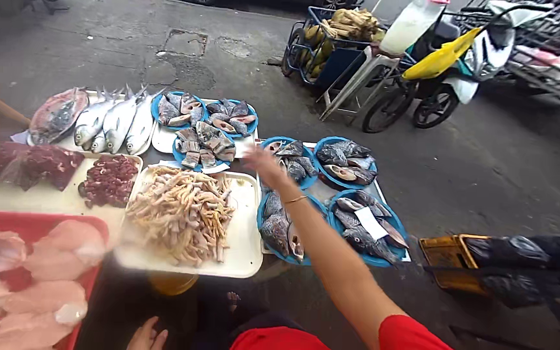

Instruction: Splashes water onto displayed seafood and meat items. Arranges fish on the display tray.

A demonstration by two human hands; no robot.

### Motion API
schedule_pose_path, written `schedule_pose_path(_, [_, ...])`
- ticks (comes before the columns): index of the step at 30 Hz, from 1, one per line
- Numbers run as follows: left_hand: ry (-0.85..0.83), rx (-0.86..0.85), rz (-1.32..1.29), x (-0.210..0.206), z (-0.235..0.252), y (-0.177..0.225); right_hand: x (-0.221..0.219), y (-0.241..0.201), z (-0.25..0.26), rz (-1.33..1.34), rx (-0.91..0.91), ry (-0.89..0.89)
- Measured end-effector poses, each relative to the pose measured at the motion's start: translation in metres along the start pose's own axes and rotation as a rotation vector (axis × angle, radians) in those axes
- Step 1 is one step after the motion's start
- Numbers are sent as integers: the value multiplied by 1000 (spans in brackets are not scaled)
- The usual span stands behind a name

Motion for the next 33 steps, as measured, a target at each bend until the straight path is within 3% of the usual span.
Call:
schedule_pose_path(2, [5,26,-37,-15,-10,-11,149,1,-92,114,-168,651])
schedule_pose_path(3, [-9,48,-46,-21,-17,-14,199,-9,-147,174,-225,936])
schedule_pose_path(5, [-50,92,-53,-29,-27,-18,246,-42,-230,261,-249,1255])
schedule_pose_path(6, [-68,112,-54,-33,-31,-21,249,-56,-253,268,-223,1275])
schedule_pose_path(7, [-79,128,-54,-36,-35,-24,239,-70,-268,257,-185,1168])
schedule_pose_path(9, [-91,157,-64,-41,-37,-30,188,-83,-276,184,-143,711])
schedule_pose_path(12, [-78,159,-106,-55,-22,-38,22,-80,-273,90,-304,60])
schedule_pose_path(15, [-116,145,-135,-82,7,-46,-144,-28,-300,-91,-464,-612])
schedule_pose_path(17, [-147,131,-176,-108,29,-56,-225,32,-317,-276,-438,-1052])
schedule_pose_path(18, [-162,132,-197,-122,42,-64,-255,69,-319,-357,-441,-1181])
schedule_pose_path(20, [-179,145,-215,-152,71,-85,-301,147,-315,-467,-548,-1246])
schedule_pose_path(22, [-163,148,-200,-173,109,-111,-338,224,-293,-565,-652,-1182])
schedule_pose_path(26, [-61,145,-193,-195,192,-154,-384,356,-241,-659,-690,-985])
schedule_pose_path(30, [199,172,-423,-197,294,-185,-416,427,-186,-523,-684,-717])
schedule_pose_path(33, [368,370,-603,-202,357,-204,-426,474,-157,-484,-688,-564])
Point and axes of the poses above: each hand's wrist, its own z-axis towards the middle knuckle, its own x-axis out of the back of the hand, y = z × x, the point moved 5 cm from there along z, towards the middle knuckle, and after that the axes turned 1 degree about -z, right-handed, at the moved point
